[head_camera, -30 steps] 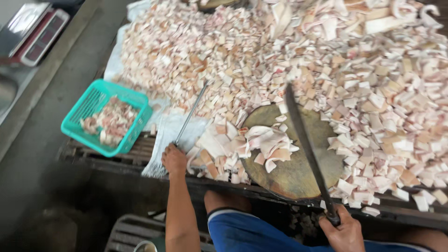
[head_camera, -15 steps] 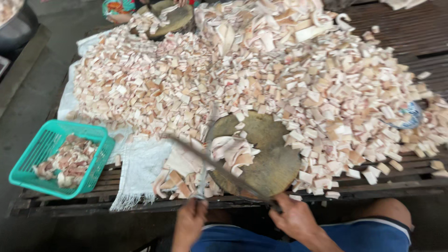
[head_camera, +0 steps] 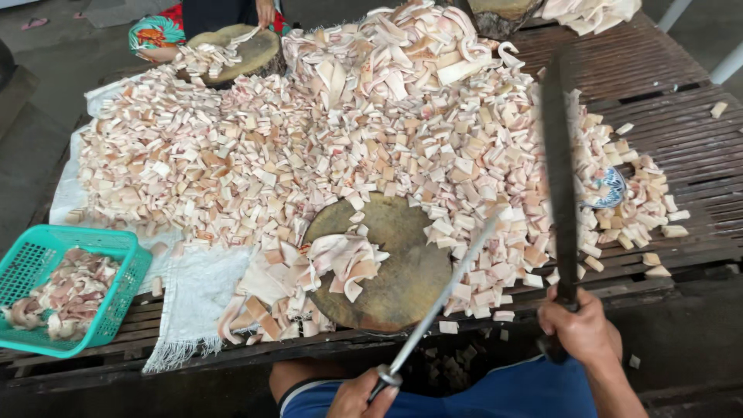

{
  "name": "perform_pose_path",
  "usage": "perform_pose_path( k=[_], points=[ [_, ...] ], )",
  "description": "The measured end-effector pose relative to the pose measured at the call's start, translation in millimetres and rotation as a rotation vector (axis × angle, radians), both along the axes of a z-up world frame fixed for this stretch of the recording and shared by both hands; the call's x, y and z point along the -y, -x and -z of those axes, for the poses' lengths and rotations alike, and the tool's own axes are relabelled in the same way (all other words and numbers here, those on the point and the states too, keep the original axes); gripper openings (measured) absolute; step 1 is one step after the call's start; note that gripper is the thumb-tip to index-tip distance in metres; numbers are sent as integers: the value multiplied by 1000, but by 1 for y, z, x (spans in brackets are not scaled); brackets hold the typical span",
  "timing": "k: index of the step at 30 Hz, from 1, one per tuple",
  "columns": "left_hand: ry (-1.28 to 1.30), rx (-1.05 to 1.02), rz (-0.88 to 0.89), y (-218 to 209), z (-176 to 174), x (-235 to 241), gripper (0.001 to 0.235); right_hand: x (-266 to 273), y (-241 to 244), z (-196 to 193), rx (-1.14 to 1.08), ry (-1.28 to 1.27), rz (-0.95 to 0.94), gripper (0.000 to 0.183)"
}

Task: The person is using a large cleaver to chop pieces of animal skin into smaller bits on a wooden cutting board.

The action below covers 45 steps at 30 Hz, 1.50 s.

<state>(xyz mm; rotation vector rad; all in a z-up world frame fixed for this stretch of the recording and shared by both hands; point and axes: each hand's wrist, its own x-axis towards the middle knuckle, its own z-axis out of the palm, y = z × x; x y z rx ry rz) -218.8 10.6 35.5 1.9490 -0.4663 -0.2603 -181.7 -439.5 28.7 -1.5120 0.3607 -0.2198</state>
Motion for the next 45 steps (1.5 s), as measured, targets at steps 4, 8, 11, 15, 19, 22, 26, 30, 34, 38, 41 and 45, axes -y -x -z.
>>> perform_pose_path(
  k=[4,8,11,15,19,22,26,30,34,38,41,45],
  points=[
    [18,-6,145,-26,-64,50,20,-33,-18,-46,297,-201,-108,18],
    [-137,204,-56,-48,-85,62,21,-125,31,-24,-216,-105,-443,16],
    [-172,-85,-174,-62,-74,35,31,-145,72,26,-190,49,-582,26],
    [-11,-269,-112,-22,-25,23,23,-145,63,35,-112,770,-550,32],
    [35,-466,-158,-10,18,7,24,-100,-16,-42,121,1297,-511,39],
    [-113,-131,-162,4,18,-50,23,-33,-9,-67,-384,1175,-236,36],
    [-25,62,-57,5,-12,-32,25,26,3,-34,-249,628,147,17],
    [7,69,42,-14,-73,33,18,20,-9,-31,294,-235,30,21],
    [-55,39,74,-30,-104,68,20,-54,-23,-39,47,-109,5,22],
    [-80,202,-96,-53,-90,45,21,-111,58,15,-214,188,-428,25],
    [33,-87,-183,-53,-66,31,20,-111,62,47,-222,505,-519,32],
    [146,-375,-79,-27,-43,39,17,-126,5,11,-79,881,-545,42]
  ],
)
